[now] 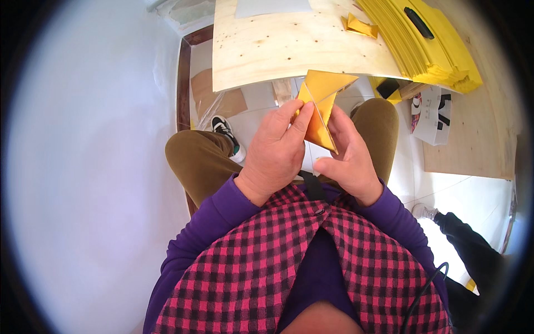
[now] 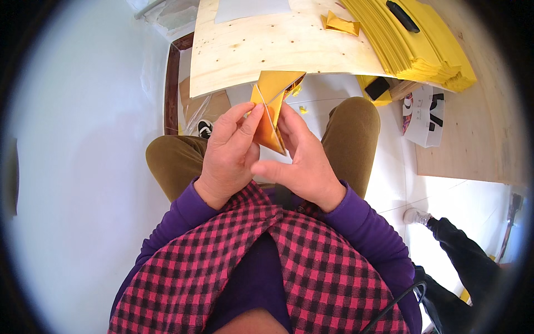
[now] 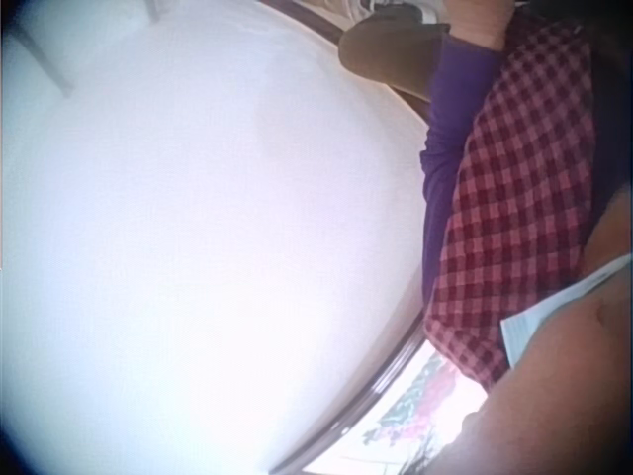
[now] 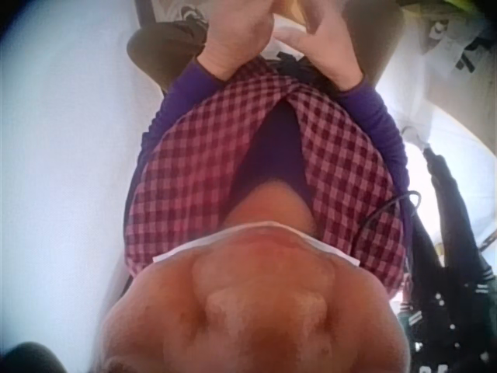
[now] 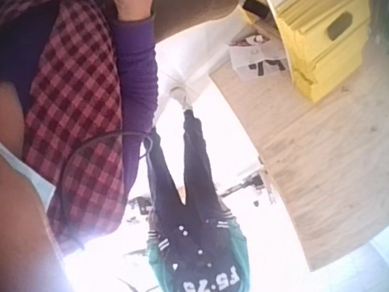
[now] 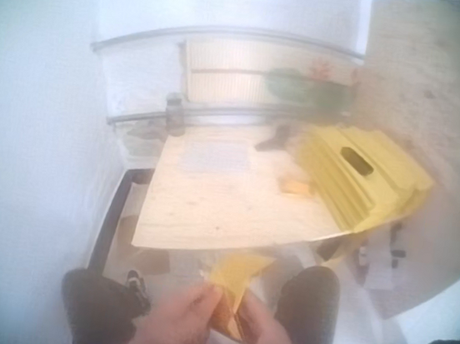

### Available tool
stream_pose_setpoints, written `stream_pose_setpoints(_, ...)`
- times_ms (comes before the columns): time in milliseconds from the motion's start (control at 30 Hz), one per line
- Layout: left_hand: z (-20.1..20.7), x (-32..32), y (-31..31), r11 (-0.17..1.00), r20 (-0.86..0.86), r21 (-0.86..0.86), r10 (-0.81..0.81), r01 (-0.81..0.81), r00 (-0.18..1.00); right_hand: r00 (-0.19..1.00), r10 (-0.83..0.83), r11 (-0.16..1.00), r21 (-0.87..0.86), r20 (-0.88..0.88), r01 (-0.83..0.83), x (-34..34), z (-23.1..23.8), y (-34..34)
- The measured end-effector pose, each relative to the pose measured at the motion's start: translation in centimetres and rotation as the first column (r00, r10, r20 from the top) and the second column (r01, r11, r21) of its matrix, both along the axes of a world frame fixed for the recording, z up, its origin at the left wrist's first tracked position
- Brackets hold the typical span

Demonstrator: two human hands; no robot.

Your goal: The person folds a single sheet of gold-colored paper by hand into a small triangular origami shape. They repeatedly crease and adjust the folds on a wooden table, then place the finished piece aside.

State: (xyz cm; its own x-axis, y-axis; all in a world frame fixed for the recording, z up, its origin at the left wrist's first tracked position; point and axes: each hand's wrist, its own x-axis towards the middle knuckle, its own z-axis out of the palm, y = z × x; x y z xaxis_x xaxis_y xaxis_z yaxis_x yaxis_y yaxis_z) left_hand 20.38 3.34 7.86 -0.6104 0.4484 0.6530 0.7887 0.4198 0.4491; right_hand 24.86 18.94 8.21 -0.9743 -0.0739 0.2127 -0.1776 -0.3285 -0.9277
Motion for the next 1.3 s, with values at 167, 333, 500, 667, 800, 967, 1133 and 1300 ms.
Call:
stream_pose_setpoints(167,0.2,0.3,-1.1,0.996,0.189,0.058,-0.082,0.072,0.978,0.965,-0.114,0.993,0.064,0.235,0.102,-0.4,0.0,1.4)
stream_pose_setpoints(333,-0.3,-0.2,-0.9,0.739,0.676,0.64,-0.412,-0.21,0.611,0.945,0.124,0.951,0.235,0.303,-0.2,-0.8,1.7,4.7)
stream_pose_setpoints(500,-0.7,-0.4,-1.8,0.714,0.77,0.638,-0.596,-0.288,0.227,0.971,0.043,0.902,0.41,0.237,-0.14,-1.1,1.9,4.7)
stream_pose_setpoints(667,-0.5,-0.2,-1.8,0.663,0.766,0.623,-0.624,-0.415,0.153,0.918,-0.024,0.616,0.718,-0.395,0.325,-1.4,1.8,4.3)
stream_pose_setpoints(800,-0.8,-0.1,-1.5,0.632,0.724,0.661,-0.679,-0.404,0.122,0.876,0.094,0.527,0.77,-0.473,0.359,-1.2,1.7,4.3)
stream_pose_setpoints(967,-2.1,0.0,-1.7,0.516,0.583,0.777,-0.806,-0.361,0.102,0.902,-0.028,0.671,0.66,-0.431,0.337,-0.8,1.6,3.9)
stream_pose_setpoints(1133,-2.7,0.4,-1.7,0.396,0.444,0.861,-0.892,-0.32,0.091,0.895,-0.229,0.693,0.582,-0.382,0.425,-0.5,2.2,3.7)
stream_pose_setpoints(1300,-2.5,0.6,-1.5,0.42,0.458,0.871,-0.882,-0.256,0.111,0.908,-0.228,0.659,0.631,-0.351,0.41,-0.7,2.6,3.6)
